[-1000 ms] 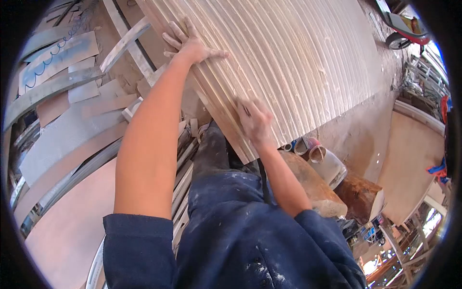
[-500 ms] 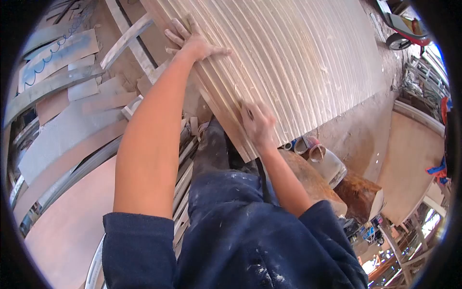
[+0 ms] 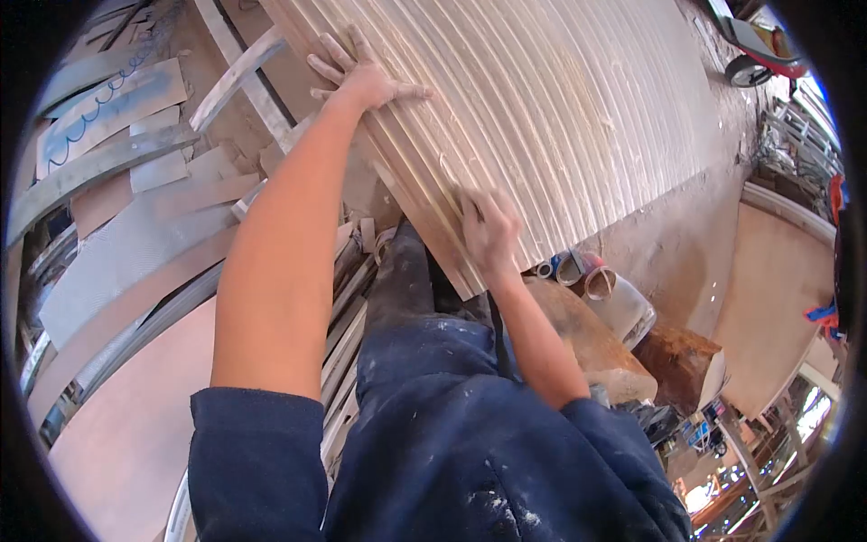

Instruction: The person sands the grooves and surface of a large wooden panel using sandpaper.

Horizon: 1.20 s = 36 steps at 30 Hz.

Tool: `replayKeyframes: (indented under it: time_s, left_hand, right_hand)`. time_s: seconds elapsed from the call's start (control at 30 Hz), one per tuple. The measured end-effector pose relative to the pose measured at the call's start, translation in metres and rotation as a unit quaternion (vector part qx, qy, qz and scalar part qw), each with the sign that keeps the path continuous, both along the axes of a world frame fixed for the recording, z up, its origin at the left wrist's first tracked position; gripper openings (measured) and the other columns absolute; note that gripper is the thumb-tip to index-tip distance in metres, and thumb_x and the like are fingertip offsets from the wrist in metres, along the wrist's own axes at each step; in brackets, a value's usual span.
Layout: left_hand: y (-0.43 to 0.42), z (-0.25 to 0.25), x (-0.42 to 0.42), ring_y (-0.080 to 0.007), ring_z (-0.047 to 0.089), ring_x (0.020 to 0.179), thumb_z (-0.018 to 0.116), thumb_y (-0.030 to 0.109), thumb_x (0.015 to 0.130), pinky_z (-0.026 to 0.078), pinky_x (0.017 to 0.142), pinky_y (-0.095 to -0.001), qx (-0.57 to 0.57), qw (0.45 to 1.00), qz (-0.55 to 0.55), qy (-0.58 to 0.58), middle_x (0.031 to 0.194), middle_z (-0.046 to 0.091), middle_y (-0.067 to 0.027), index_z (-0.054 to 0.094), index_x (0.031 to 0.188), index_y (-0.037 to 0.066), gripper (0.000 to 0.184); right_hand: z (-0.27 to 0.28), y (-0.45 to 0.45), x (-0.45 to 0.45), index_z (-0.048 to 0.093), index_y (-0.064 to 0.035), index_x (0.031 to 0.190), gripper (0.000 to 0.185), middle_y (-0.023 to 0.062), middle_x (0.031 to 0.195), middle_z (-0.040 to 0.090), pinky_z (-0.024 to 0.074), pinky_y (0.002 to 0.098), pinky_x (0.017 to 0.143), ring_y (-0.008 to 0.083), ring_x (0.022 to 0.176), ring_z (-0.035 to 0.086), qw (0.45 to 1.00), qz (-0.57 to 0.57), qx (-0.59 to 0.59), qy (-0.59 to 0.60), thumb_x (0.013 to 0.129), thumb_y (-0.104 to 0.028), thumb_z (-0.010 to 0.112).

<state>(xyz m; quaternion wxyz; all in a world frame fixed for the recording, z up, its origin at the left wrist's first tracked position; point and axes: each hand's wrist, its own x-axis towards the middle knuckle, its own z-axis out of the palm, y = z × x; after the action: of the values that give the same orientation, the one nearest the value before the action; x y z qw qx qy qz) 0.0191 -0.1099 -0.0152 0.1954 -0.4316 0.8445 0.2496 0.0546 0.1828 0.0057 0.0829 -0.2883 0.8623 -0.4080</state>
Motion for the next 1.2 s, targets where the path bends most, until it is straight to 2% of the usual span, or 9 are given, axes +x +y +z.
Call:
replayKeyframes:
  time_s: [0.13,0.2,0.37,0.67,0.73,0.77,0.87,1.03,1.2]
  left_hand:
    - [0.002,0.002,0.000,-0.0576,-0.025,0.145,0.085,0.081,0.047,0.008,0.107,-0.0837,-0.005,1.000,0.003,0.001,0.161,-0.026,-0.0307,-0.023,0.159,0.018,0.168]
    - [0.000,0.001,-0.005,-0.0572,-0.025,0.145,0.086,0.080,0.047,0.008,0.108,-0.0833,-0.012,1.000,0.013,0.004,0.161,-0.026,-0.0304,-0.024,0.159,0.018,0.168]
    - [-0.001,0.005,-0.006,-0.0564,-0.024,0.146,0.086,0.080,0.046,0.009,0.109,-0.0818,0.005,1.000,0.010,-0.030,0.161,-0.027,-0.0288,-0.024,0.159,0.018,0.169]
    - [-0.002,-0.001,-0.002,-0.0575,-0.024,0.145,0.086,0.081,0.045,0.008,0.109,-0.0824,-0.004,1.000,0.007,0.001,0.161,-0.027,-0.0303,-0.023,0.159,0.017,0.170]
    - [0.000,0.000,0.000,-0.0570,-0.024,0.146,0.086,0.081,0.045,0.008,0.109,-0.0821,-0.009,1.000,0.004,-0.009,0.161,-0.027,-0.0300,-0.023,0.159,0.017,0.170]
    - [0.000,0.001,-0.004,-0.0566,-0.024,0.146,0.086,0.081,0.045,0.008,0.110,-0.0819,-0.015,1.000,0.000,-0.017,0.161,-0.028,-0.0297,-0.023,0.159,0.017,0.170]
    - [-0.001,0.005,-0.006,-0.0564,-0.023,0.146,0.085,0.081,0.046,0.007,0.110,-0.0809,-0.004,1.000,0.010,-0.014,0.161,-0.028,-0.0301,-0.023,0.159,0.017,0.169]
    - [0.000,0.001,0.000,-0.0551,-0.028,0.145,0.088,0.079,0.044,0.008,0.109,-0.0823,0.000,1.000,0.012,-0.008,0.161,-0.029,-0.0289,-0.024,0.159,0.018,0.171]
    - [-0.004,0.001,-0.003,-0.0557,-0.028,0.145,0.088,0.077,0.043,0.006,0.109,-0.0823,-0.001,0.999,0.028,0.022,0.161,-0.029,-0.0291,-0.022,0.159,0.016,0.172]
  right_hand:
    - [0.002,-0.031,-0.016,0.077,-0.0091,0.094,0.010,0.0130,0.079,0.062,0.0465,0.0444,0.071,0.0331,0.076,0.061,0.997,-0.026,-0.063,-0.023,0.084,-0.006,0.073]
    - [0.003,0.000,0.001,0.076,-0.0067,0.090,0.007,0.0130,0.078,0.065,0.0474,0.0406,0.067,0.0316,0.073,0.063,0.998,-0.049,0.024,-0.022,0.083,-0.008,0.076]
    - [0.004,-0.027,-0.009,0.078,-0.0114,0.092,0.009,0.0086,0.075,0.064,0.0426,0.0414,0.082,0.0261,0.078,0.061,0.998,-0.058,0.024,-0.021,0.084,-0.013,0.076]
    - [0.004,-0.014,-0.005,0.077,-0.0132,0.089,0.007,0.0058,0.079,0.065,0.0402,0.0395,0.083,0.0264,0.085,0.059,0.994,-0.065,0.077,-0.034,0.083,-0.014,0.077]
    - [-0.002,-0.025,-0.014,0.078,-0.0139,0.088,0.007,0.0047,0.080,0.066,0.0397,0.0389,0.082,0.0251,0.084,0.059,0.999,-0.050,0.003,-0.002,0.081,-0.013,0.078]
    - [0.004,-0.017,-0.011,0.077,-0.0135,0.088,0.008,0.0044,0.081,0.067,0.0395,0.0395,0.084,0.0254,0.086,0.059,0.993,-0.038,0.108,-0.022,0.081,-0.013,0.079]
    - [0.001,0.014,0.007,0.076,-0.0124,0.088,0.007,0.0056,0.083,0.068,0.0392,0.0411,0.085,0.0275,0.087,0.059,0.996,-0.078,0.019,-0.024,0.081,-0.013,0.078]
    - [0.002,-0.026,-0.010,0.076,-0.0150,0.088,0.009,0.0055,0.084,0.068,0.0404,0.0407,0.085,0.0284,0.088,0.059,0.998,-0.068,0.008,0.007,0.080,-0.013,0.078]
    - [-0.003,0.011,0.005,0.076,-0.0152,0.090,0.009,0.0051,0.084,0.068,0.0410,0.0411,0.084,0.0267,0.088,0.059,0.997,-0.071,0.033,-0.004,0.081,-0.014,0.079]
